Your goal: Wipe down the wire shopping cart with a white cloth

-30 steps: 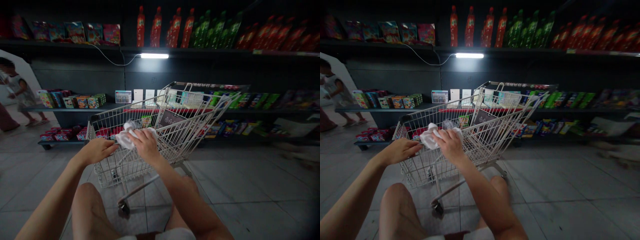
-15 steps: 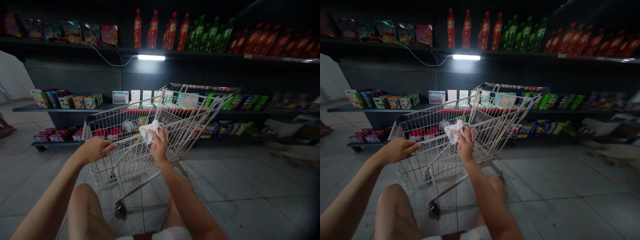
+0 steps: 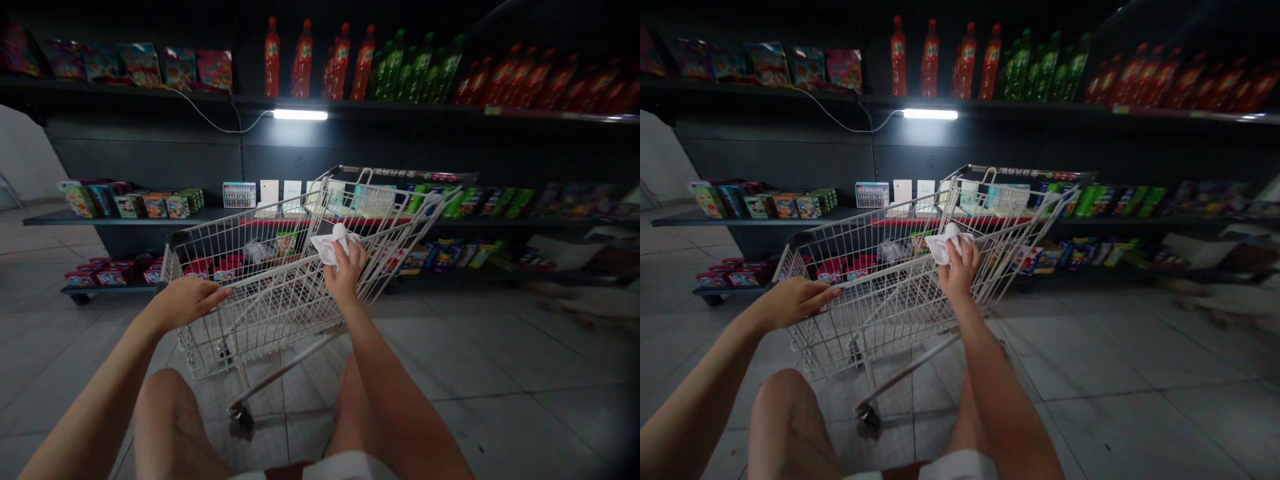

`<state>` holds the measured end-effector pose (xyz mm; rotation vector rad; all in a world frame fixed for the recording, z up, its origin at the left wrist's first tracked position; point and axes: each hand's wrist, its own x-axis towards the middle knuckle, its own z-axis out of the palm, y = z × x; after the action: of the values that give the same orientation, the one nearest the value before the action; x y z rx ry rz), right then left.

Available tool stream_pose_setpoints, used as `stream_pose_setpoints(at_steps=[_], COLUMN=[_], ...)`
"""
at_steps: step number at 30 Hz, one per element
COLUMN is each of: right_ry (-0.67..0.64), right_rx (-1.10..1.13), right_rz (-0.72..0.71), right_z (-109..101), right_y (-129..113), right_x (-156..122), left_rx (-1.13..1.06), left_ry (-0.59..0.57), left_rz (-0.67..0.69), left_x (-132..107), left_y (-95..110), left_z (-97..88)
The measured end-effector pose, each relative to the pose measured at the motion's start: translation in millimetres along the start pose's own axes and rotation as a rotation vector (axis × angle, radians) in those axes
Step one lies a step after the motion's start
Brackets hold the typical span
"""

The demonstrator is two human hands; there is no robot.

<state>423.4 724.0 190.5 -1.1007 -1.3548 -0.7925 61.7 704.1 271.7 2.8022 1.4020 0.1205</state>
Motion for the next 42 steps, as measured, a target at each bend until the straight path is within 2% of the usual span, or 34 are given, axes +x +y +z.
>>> stream_pose_setpoints(at_steps=[2, 7, 9, 11, 13, 15, 16, 18, 20, 21, 22, 24, 26, 27, 30, 32, 34, 37, 40, 42], right_ry=[-0.024, 0.101, 0.089, 0.013, -0.120, -0.195, -0.163, 0.014, 0.153, 0.167, 0.140, 0.024, -0.072, -0.081, 0.068, 0.148, 0.121, -0.061, -0.293, -0.313], right_rx=[0.005, 0.135, 0.228, 0.329, 0.371, 0.302, 0.239, 0.121, 0.085, 0.098, 0.122, 0.167, 0.178, 0.171, 0.134, 0.116, 0.091, 0.041, 0.054, 0.035], right_rz=[-0.002, 0.064, 0.024, -0.071, -0.205, -0.250, -0.206, 0.010, 0.229, 0.277, 0.283, 0.184, 0.080, 0.085, 0.302, 0.416, 0.366, 0.115, -0.100, -0.075], right_z=[8.5, 19.8, 20.7, 18.2, 13.1, 8.8, 8.1, 10.8, 17.2, 20.2, 22.2, 21.7, 16.3, 13.1, 10.7, 17.2, 25.7, 28.2, 15.6, 9.1], right_y=[-8.8, -59.2, -80.1, -89.1, -80.6, -58.4, -46.0, -27.0, -21.5, -23.0, -25.5, -27.1, -18.6, -11.4, 5.8, 2.8, -9.1, -18.4, 0.6, 17.9], right_x=[-5.4, -19.6, -24.5, -27.8, -29.0, -29.2, -30.0, -35.3, -46.7, -53.8, -60.8, -70.1, -69.3, -65.3, -50.5, -50.5, -63.7, -96.4, -119.9, -125.7], left_rx=[0.005, 0.010, 0.014, 0.010, 0.002, -0.002, -0.003, 0.000, 0.002, 0.001, -0.002, -0.008, -0.008, -0.007, -0.008, -0.011, -0.008, -0.003, -0.007, -0.013], left_ry=[-0.002, -0.003, -0.007, -0.011, -0.010, -0.004, -0.002, -0.002, -0.003, -0.006, -0.009, -0.013, -0.013, -0.013, -0.016, -0.020, -0.015, -0.008, -0.013, -0.015], left_rz=[-0.002, -0.009, -0.004, 0.001, -0.006, -0.017, -0.017, -0.010, 0.001, 0.005, 0.006, 0.000, -0.009, -0.011, -0.006, -0.007, -0.013, -0.007, -0.004, -0.012], left_x=[0.7, 1.6, 0.9, -0.2, -1.5, -2.6, -2.9, -3.0, -2.3, -1.8, -1.2, -0.4, -0.1, -0.1, 0.1, 0.2, 0.1, -0.4, -0.6, -0.1], left_y=[0.7, 3.0, 3.2, 2.4, 0.7, -1.2, -2.0, -2.8, -2.7, -2.5, -2.3, -2.6, -3.4, -3.9, -4.2, -3.1, -1.8, -1.6, -3.2, -3.5], left_z=[-0.2, -1.3, -2.0, -2.7, -3.0, -2.8, -2.6, -2.2, -1.9, -1.8, -1.7, -1.8, -1.7, -1.6, -1.4, -1.6, -2.0, -2.4, -2.5, -2.6])
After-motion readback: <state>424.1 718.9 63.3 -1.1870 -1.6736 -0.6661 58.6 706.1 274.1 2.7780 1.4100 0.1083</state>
